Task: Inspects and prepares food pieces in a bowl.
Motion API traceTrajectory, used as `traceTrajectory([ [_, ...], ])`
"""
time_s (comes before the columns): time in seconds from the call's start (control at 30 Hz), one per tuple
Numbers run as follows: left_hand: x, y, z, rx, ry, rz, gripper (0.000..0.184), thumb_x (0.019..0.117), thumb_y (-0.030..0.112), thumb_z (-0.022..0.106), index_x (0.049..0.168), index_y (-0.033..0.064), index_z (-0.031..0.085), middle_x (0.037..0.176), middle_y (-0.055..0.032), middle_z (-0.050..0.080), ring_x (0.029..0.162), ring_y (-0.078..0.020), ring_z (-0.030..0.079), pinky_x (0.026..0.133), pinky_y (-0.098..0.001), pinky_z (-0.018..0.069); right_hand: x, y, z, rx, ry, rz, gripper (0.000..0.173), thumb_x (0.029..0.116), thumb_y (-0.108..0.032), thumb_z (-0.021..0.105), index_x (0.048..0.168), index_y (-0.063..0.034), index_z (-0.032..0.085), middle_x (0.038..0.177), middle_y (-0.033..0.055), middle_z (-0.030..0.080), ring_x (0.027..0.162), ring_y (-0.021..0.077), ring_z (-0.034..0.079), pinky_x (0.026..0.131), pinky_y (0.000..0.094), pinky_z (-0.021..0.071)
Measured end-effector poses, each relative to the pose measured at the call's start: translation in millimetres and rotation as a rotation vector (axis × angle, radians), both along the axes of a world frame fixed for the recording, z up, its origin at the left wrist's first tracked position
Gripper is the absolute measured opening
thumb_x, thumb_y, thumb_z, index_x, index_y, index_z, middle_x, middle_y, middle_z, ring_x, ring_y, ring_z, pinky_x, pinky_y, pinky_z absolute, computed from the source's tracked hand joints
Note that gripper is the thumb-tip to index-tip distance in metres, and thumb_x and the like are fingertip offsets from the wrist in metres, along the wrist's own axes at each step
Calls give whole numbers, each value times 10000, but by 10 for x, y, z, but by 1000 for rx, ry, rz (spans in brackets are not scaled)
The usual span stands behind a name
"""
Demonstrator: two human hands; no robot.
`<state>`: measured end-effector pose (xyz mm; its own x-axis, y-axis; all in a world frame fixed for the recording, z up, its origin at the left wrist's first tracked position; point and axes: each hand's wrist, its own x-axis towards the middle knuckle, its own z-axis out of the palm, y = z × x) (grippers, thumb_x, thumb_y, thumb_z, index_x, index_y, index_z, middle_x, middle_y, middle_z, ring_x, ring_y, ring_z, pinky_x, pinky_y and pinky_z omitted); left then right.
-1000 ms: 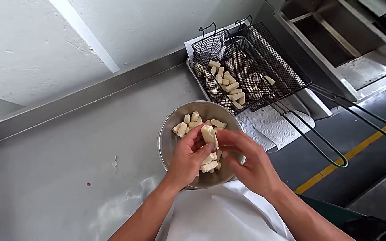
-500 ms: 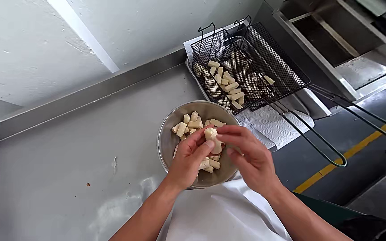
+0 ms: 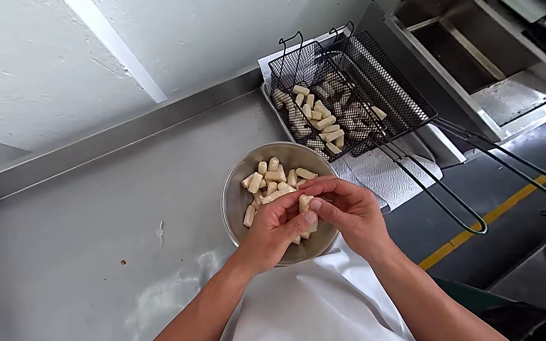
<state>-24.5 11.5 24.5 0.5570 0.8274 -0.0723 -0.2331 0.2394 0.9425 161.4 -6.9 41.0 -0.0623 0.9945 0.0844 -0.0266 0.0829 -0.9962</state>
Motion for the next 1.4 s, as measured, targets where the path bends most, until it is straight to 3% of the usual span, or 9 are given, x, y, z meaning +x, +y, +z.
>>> traceTrajectory([
  [0.1,9,-15,-24,-81,-65,-13,326,1055,175,507,1332,45,619,1133,-76,717,994,-148,707,891,-333,598,29,-8,-41,25,-12,8,149,987,-176,675,1082,-87,749,1154,36,691,886,100,698,716,221,621],
  [0.2,10,-14,-23,-137,-112,8,311,1069,175,462,1293,43,632,1086,-104,723,954,-180,723,863,-355,613,76,-18,-84,55,0,63,261,1045,-274,589,1136,-93,753,1205,26,691,1024,109,679,835,245,596],
  [0.4,52,-61,-28,-176,-92,83,299,1056,155,458,1216,62,694,999,-48,726,861,-105,706,798,-286,606,-3,-73,-74,85,-119,23,228,907,-205,765,1114,-123,714,1179,22,650,931,117,694,777,263,637],
  [0.6,22,-72,-51,-328,-181,20,338,1044,229,445,1235,66,672,1082,-68,720,946,-139,711,867,-319,597,27,-79,-102,52,-143,26,175,911,-179,743,1079,-131,726,1159,14,661,861,98,689,709,236,627],
  [0.87,44,-99,-57,-286,-151,81,290,1061,168,462,1181,49,698,987,-76,733,864,-135,725,815,-314,618,122,-97,-130,47,-72,142,303,965,-297,711,1185,-91,741,1209,39,646,965,125,695,809,269,637],
  [1.03,60,-62,-18,-373,-202,33,362,1096,246,373,1245,61,647,1077,-127,738,950,-199,740,847,-343,617,104,-117,-170,262,-520,191,770,867,-387,796,1507,-102,477,1495,68,494,1329,116,529,1048,280,522],
  [1.13,63,-71,-49,-407,-228,-10,362,1082,310,427,1257,77,641,1091,-93,733,982,-163,723,872,-308,597,93,-73,-211,408,-688,141,633,855,-327,808,1378,-41,595,1373,123,619,1295,165,585,1069,296,506],
  [1.23,119,-131,-68,-419,-209,97,252,1033,185,532,1180,45,681,997,-113,747,897,-174,738,842,-325,614,66,-76,-210,432,-687,144,560,849,-279,814,1310,-30,615,1326,123,647,1304,192,586,1094,339,496],
  [1.4,162,-122,-130,-67,60,229,461,1027,188,581,1396,-76,497,1153,-132,723,1047,-196,719,937,-348,603,20,-103,-279,56,-492,191,921,899,-434,774,1603,-99,283,1497,110,521,1260,138,602,1038,356,540],
])
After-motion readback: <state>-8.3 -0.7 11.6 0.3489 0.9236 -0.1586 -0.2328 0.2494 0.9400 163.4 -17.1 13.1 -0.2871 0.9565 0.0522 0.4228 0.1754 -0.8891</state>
